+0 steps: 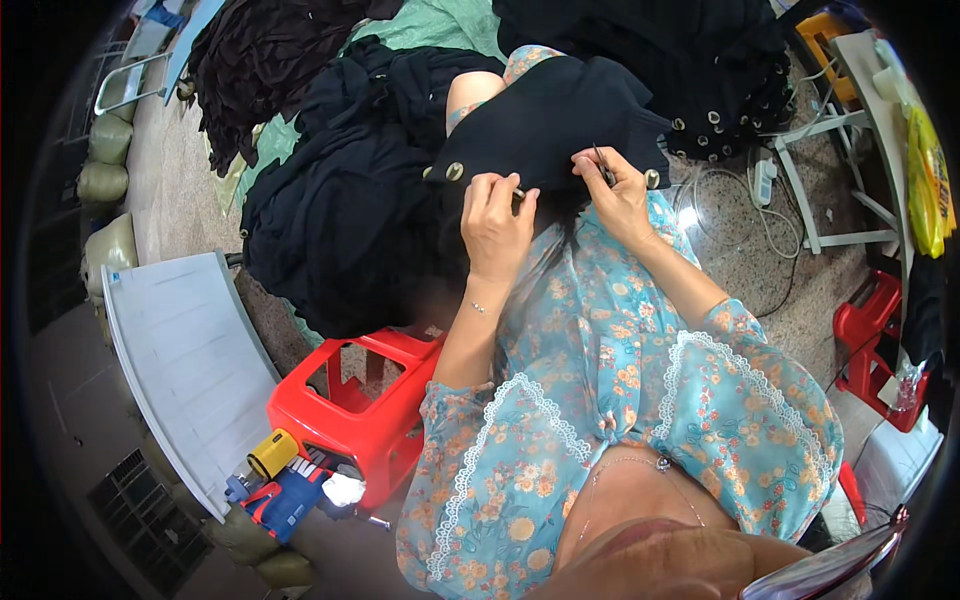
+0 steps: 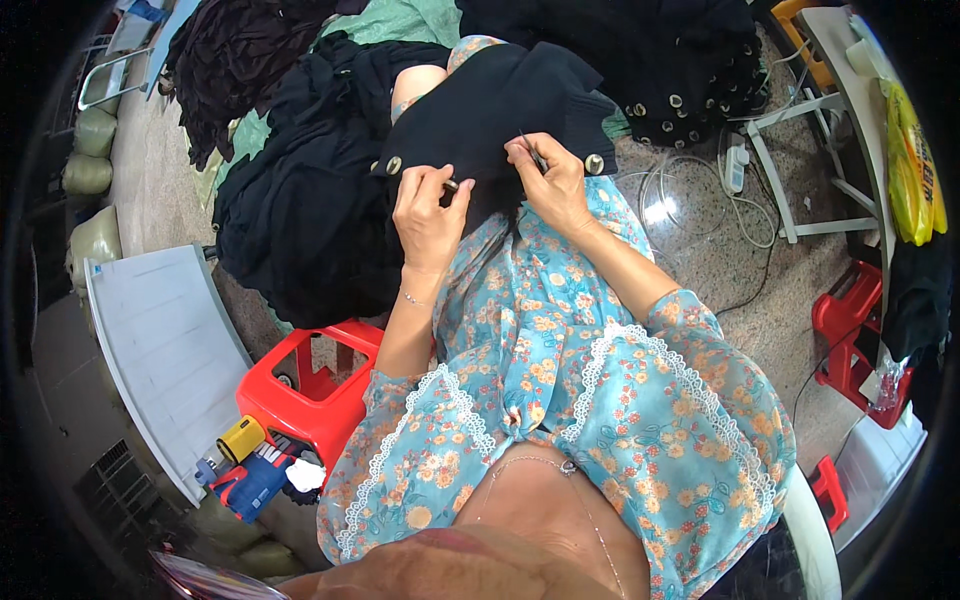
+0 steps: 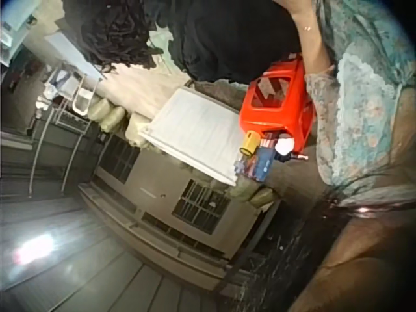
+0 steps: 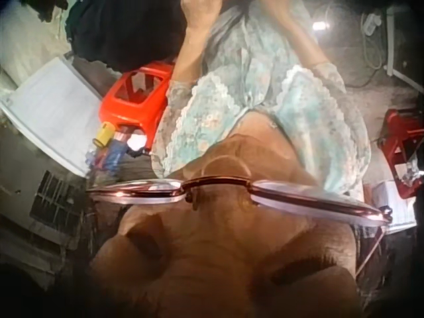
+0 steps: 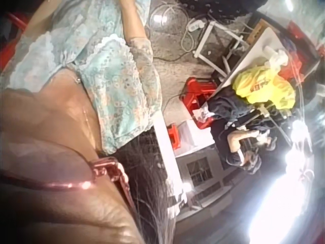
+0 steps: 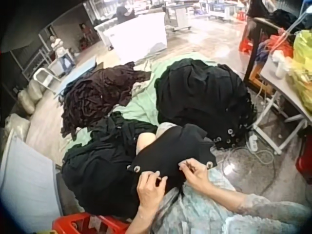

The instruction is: The person picks up black garments from a pile and trims loose threads around the buttons and seams using thread snips.

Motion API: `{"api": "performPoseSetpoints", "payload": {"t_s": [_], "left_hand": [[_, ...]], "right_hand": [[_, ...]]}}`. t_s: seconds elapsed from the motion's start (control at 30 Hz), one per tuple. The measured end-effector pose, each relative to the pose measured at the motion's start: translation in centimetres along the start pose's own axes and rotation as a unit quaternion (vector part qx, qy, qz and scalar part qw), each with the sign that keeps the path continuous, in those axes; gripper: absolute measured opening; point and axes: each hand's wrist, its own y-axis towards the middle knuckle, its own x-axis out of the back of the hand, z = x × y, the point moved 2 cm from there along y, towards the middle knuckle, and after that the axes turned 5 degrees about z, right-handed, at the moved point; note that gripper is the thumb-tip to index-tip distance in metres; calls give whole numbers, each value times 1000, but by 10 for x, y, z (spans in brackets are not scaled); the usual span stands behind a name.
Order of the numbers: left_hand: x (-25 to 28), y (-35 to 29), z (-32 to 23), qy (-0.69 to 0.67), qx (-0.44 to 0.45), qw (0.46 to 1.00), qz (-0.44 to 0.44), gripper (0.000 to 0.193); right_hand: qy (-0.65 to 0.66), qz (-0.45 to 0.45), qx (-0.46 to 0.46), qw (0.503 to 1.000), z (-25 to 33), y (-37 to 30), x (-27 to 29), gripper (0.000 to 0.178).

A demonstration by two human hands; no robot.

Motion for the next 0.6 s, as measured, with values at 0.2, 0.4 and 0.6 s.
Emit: {"api": "performPoseSetpoints", "payload": {"t_s": [0.2,0.4,0.6], "left_hand": [[7,-1,3,-40,66,995,62,22],[6,10,-6,-59,32,994,84,9],[23,9,2,32,-35,984,171,11]], "right_hand": [[-24,8,28,999,0,5,-6,13],[-55,-25,96,994,4,4,5,7],[-2,-20,126,992,4,-5,-17,8]]}}
